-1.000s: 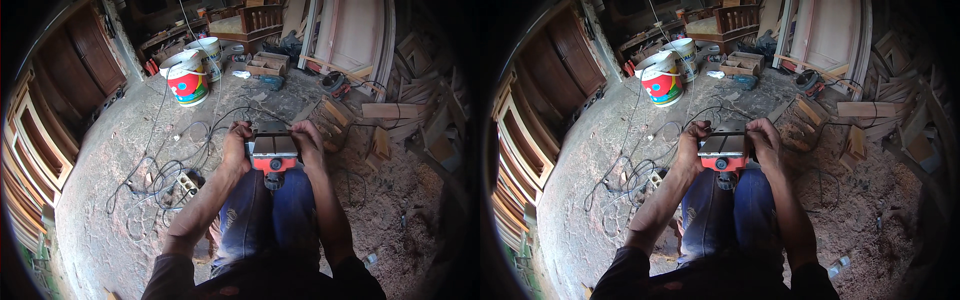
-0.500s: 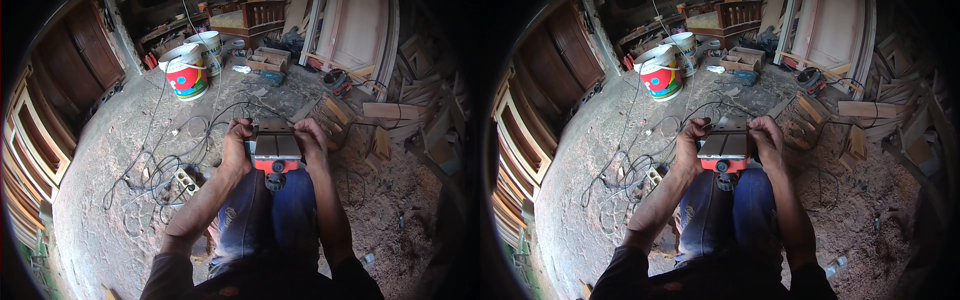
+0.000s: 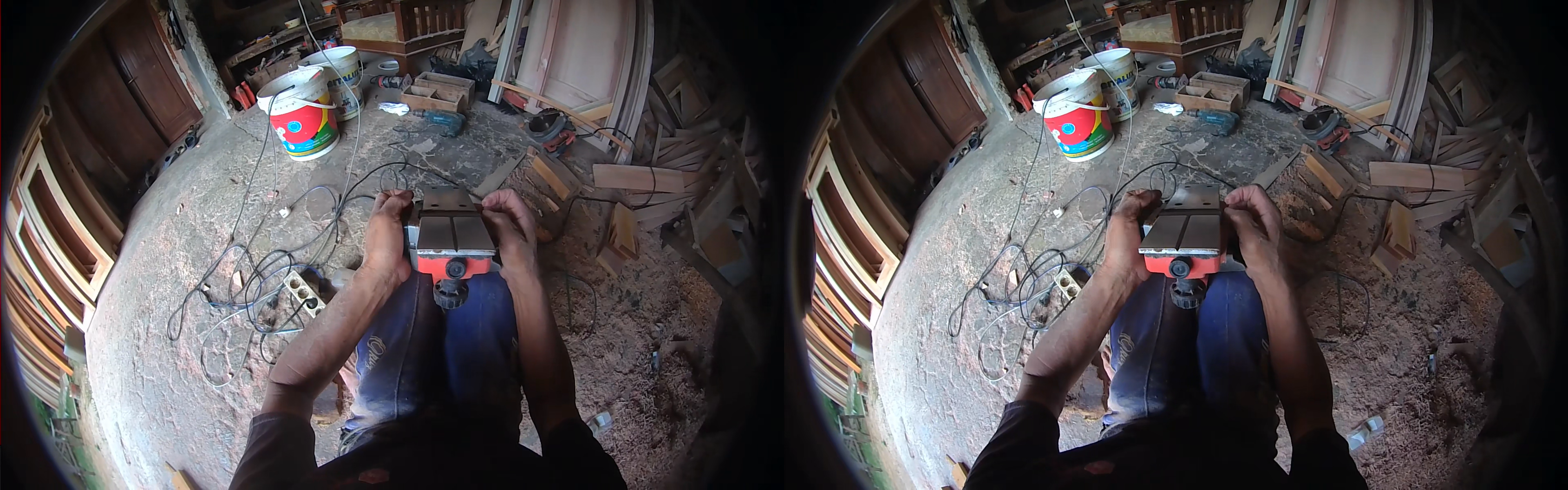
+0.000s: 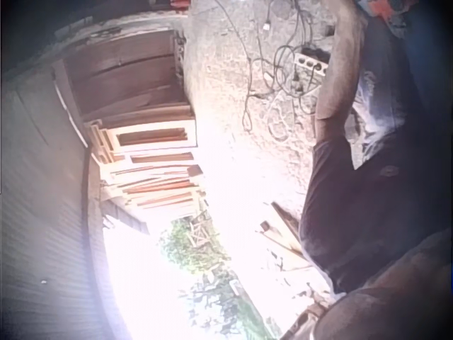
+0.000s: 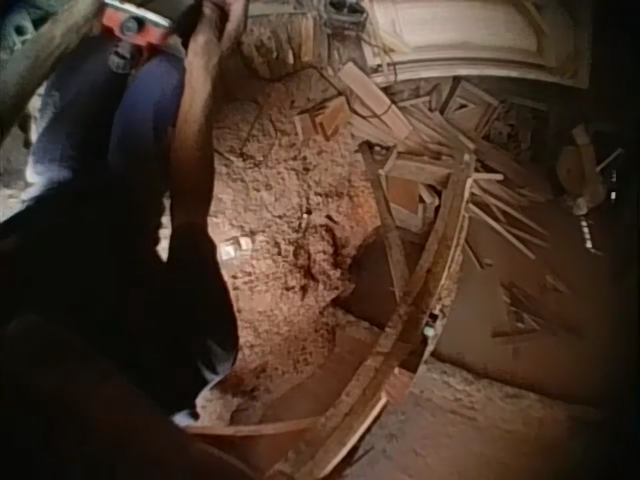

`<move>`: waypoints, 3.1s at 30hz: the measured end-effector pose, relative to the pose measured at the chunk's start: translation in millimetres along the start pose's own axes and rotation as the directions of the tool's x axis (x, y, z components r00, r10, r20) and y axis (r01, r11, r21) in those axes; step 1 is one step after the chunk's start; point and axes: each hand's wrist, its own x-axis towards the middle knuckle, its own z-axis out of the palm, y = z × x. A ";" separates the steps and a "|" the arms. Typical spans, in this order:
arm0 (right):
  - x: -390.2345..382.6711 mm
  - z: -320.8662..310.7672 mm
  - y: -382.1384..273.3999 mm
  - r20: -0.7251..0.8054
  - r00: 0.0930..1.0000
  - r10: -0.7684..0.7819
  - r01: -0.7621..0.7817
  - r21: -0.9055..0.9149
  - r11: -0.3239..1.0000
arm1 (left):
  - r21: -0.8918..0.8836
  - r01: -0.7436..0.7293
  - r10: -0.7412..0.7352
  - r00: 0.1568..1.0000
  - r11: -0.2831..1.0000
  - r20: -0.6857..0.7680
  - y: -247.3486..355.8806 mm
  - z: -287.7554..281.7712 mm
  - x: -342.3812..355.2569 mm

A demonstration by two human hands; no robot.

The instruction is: The person is sitting on the floor and adjusting a hand planer. They use a long metal rod to manipulate the internal blade and mechanical components, turning the tool over to inspect the bottom surfaces.

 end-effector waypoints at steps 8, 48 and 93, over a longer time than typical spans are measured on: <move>0.7 -2.3 2.5 0.000 0.999 -0.045 0.045 -0.059 0.997 | 0.039 -0.009 0.007 0.999 0.999 0.042 -2.7 -4.8 5.3; 1.8 3.8 -4.2 -0.024 0.999 0.026 -0.027 -0.057 0.998 | 0.097 0.033 -0.030 0.999 0.995 -0.025 -4.7 -4.4 15.4; -1.2 2.1 -6.2 0.020 0.999 -0.026 0.027 -0.042 0.999 | 0.052 0.020 -0.021 0.999 0.998 0.023 0.0 -1.3 4.4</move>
